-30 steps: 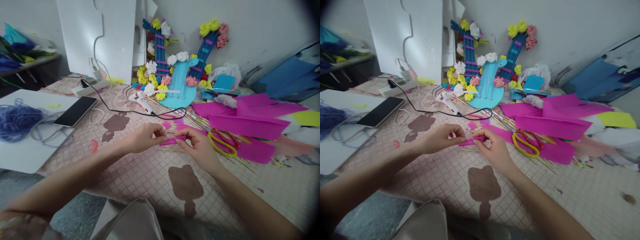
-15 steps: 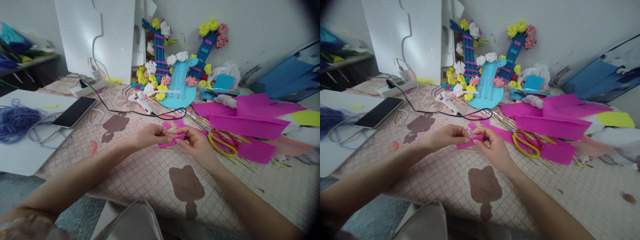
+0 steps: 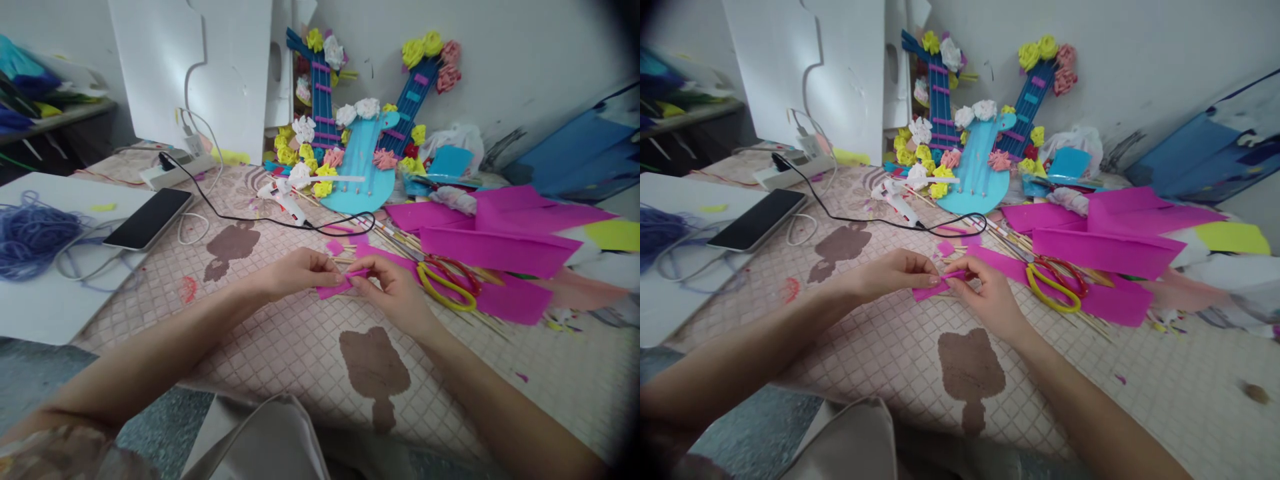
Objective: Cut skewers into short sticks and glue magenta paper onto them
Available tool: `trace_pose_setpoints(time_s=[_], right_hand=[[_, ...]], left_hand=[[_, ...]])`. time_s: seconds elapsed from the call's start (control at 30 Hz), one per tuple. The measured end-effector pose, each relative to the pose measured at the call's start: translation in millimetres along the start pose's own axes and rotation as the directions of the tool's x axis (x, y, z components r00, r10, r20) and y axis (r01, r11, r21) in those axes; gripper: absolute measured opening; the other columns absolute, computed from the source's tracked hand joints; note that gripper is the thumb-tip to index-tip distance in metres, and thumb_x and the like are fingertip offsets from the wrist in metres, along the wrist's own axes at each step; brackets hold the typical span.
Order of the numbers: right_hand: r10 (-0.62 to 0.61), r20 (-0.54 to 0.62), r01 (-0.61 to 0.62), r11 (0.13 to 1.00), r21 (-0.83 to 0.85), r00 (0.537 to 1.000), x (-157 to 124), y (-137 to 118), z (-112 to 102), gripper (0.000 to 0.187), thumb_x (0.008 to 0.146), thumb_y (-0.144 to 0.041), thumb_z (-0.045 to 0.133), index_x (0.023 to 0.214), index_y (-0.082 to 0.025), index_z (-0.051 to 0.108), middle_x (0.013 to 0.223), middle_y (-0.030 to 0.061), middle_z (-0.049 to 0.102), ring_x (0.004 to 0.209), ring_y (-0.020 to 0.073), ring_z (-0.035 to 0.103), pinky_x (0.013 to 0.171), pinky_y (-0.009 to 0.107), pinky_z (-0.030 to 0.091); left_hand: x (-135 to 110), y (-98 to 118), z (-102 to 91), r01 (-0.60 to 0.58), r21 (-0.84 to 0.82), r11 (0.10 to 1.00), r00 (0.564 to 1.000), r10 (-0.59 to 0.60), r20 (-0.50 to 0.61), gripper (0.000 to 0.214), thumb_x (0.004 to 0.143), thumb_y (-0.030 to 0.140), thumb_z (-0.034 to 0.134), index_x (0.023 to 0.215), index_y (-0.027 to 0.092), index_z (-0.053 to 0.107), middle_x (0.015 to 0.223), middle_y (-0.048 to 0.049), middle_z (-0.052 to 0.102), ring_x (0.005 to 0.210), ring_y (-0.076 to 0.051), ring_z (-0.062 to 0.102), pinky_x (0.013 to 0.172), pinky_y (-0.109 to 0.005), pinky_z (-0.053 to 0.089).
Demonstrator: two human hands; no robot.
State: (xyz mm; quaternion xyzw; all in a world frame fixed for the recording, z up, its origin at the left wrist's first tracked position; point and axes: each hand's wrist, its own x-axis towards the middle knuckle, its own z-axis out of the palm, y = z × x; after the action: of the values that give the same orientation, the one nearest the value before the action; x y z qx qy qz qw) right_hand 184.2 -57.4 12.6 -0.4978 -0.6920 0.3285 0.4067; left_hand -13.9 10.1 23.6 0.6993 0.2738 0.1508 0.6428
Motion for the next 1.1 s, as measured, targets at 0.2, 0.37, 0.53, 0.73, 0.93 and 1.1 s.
trace_pose_setpoints(time_s=[0.2, 0.37, 0.53, 0.73, 0.93, 1.1], right_hand=[[0.028, 0.026, -0.027, 0.998, -0.053, 0.999, 1, -4, -1, 0.008, 0.085, -0.029, 0.059, 0.090, -0.022, 0.061, 0.086, 0.0010, 0.065, 0.080, 0.0162, 0.060, 0.071, 0.029, 0.047], [0.017, 0.020, -0.014, 0.995, -0.101, 1.000, 1, -3, -1, 0.008, 0.085, -0.028, 0.059, 0.089, -0.022, 0.061, 0.085, 0.0015, 0.066, 0.080, 0.0171, 0.061, 0.069, 0.029, 0.048], [0.023, 0.018, -0.021, 0.993, -0.120, 1.000, 1, 0, -1, 0.007, 0.085, -0.027, 0.059, 0.089, -0.021, 0.061, 0.085, 0.0012, 0.067, 0.079, 0.0169, 0.062, 0.069, 0.028, 0.048], [0.021, 0.026, -0.018, 0.996, -0.087, 0.999, 2, 0, 0, 0.012, 0.083, -0.029, 0.062, 0.092, -0.021, 0.061, 0.089, 0.0025, 0.067, 0.084, 0.0181, 0.062, 0.076, 0.032, 0.048], [-0.015, 0.016, 0.016, 0.993, -0.118, 1.000, 1, -3, 1, 0.008, 0.083, -0.027, 0.063, 0.088, -0.022, 0.061, 0.087, 0.0020, 0.066, 0.084, 0.0182, 0.061, 0.075, 0.031, 0.048], [-0.038, 0.015, 0.040, 0.984, -0.176, 0.999, 2, -2, 0, 0.005, 0.085, -0.026, 0.059, 0.087, -0.022, 0.060, 0.083, 0.0014, 0.066, 0.079, 0.0179, 0.061, 0.071, 0.030, 0.047]], left_hand=[[0, 1, -1.9, -0.004, 0.128, 0.992, 1.000, 0.005, -0.002, 0.028, 0.084, 0.038, 0.055, 0.074, 0.013, 0.062, 0.060, 0.0032, 0.049, 0.056, -0.007, 0.041, 0.052, -0.021, 0.031], [-1, 0, 0.4, -0.075, 0.273, 0.959, 0.993, 0.098, -0.069, 0.027, 0.084, 0.037, 0.056, 0.076, 0.012, 0.064, 0.063, 0.0021, 0.055, 0.056, -0.007, 0.045, 0.051, -0.020, 0.034], [-4, -1, 5.0, -0.100, 0.401, 0.911, 0.974, 0.172, -0.147, 0.018, 0.078, 0.029, 0.063, 0.084, 0.012, 0.067, 0.071, -0.0017, 0.065, 0.063, -0.009, 0.056, 0.058, -0.021, 0.042], [-6, -2, 7.3, -0.127, 0.503, 0.855, 0.958, 0.238, -0.162, 0.010, 0.078, 0.018, 0.062, 0.084, 0.014, 0.068, 0.072, -0.0003, 0.066, 0.064, -0.009, 0.056, 0.061, -0.021, 0.043], [-6, -1, 9.1, -0.123, 0.496, 0.859, 0.964, 0.222, -0.144, 0.012, 0.078, 0.018, 0.060, 0.085, 0.014, 0.068, 0.073, -0.0005, 0.066, 0.064, -0.009, 0.056, 0.061, -0.021, 0.044], [-8, 2, 11.5, -0.109, 0.569, 0.815, 0.949, 0.255, -0.183, 0.011, 0.076, 0.014, 0.059, 0.086, 0.015, 0.065, 0.077, -0.0003, 0.066, 0.067, -0.011, 0.057, 0.064, -0.023, 0.045]])
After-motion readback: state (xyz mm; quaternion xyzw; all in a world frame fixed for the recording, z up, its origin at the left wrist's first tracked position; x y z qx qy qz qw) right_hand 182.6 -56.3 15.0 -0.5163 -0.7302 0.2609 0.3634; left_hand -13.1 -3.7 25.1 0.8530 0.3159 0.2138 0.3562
